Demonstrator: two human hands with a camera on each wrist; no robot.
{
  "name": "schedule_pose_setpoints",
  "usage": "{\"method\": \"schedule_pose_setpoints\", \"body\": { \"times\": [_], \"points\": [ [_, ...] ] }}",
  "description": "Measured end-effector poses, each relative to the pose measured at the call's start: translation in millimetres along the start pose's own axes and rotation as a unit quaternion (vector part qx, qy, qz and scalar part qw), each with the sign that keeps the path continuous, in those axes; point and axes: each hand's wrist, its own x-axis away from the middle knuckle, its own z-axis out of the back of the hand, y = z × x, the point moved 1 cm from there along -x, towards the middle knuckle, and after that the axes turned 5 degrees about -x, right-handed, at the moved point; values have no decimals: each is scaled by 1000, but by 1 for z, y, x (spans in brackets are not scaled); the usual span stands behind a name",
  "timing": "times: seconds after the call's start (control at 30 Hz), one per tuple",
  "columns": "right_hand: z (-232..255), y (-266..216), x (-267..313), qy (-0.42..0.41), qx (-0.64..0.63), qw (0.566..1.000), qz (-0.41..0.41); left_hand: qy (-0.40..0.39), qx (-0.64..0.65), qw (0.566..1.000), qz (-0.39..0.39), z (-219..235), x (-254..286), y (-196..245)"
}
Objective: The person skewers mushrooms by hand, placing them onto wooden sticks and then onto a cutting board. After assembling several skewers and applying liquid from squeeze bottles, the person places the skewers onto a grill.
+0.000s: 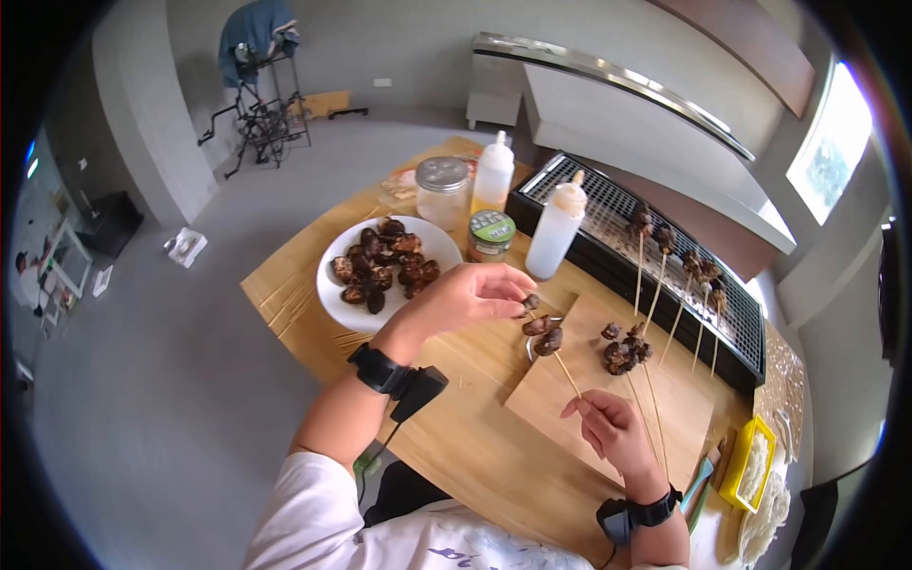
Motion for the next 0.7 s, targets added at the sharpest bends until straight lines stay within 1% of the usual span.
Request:
{"method": "schedule_pose_setpoints", "body": {
  "times": [0.07,0.1,0.13,0.2,0.23,0.27,0.33,0.37,0.43,0.47,0.53,0.67,0.7],
  "points": [
    [8,-3,3,13,11,1000,1,21,9,1000,16,0,-2,-1],
    [13,-5,5,10,24,1000,4,34,40,999,1,2,-2,-5],
    [16,-6,6,22,22,1000,-1,22,45,999,1,3,-2,-6],
    [20,-12,6,91,164,978,96,58,31,998,20,6,-2,-4],
    [21,-12,7,113,212,964,113,62,24,998,14,4,-1,-1],
    [23,-12,8,119,211,964,111,55,24,998,14,3,-1,1],
    [24,-12,12,129,300,937,121,54,10,998,17,2,0,4],
    [25,-9,16,136,299,937,117,46,11,999,17,2,0,4],
    [29,0,22,170,360,909,126,58,-12,998,15,2,1,4],
    [30,4,25,176,361,908,122,53,-10,998,13,1,1,4],
    [29,13,30,195,416,882,104,58,-33,997,30,1,2,6],
    [29,29,33,218,427,874,81,38,-43,998,31,-2,1,5],
    [28,29,33,222,439,868,70,46,-47,997,33,-3,1,4]
  ]
}}
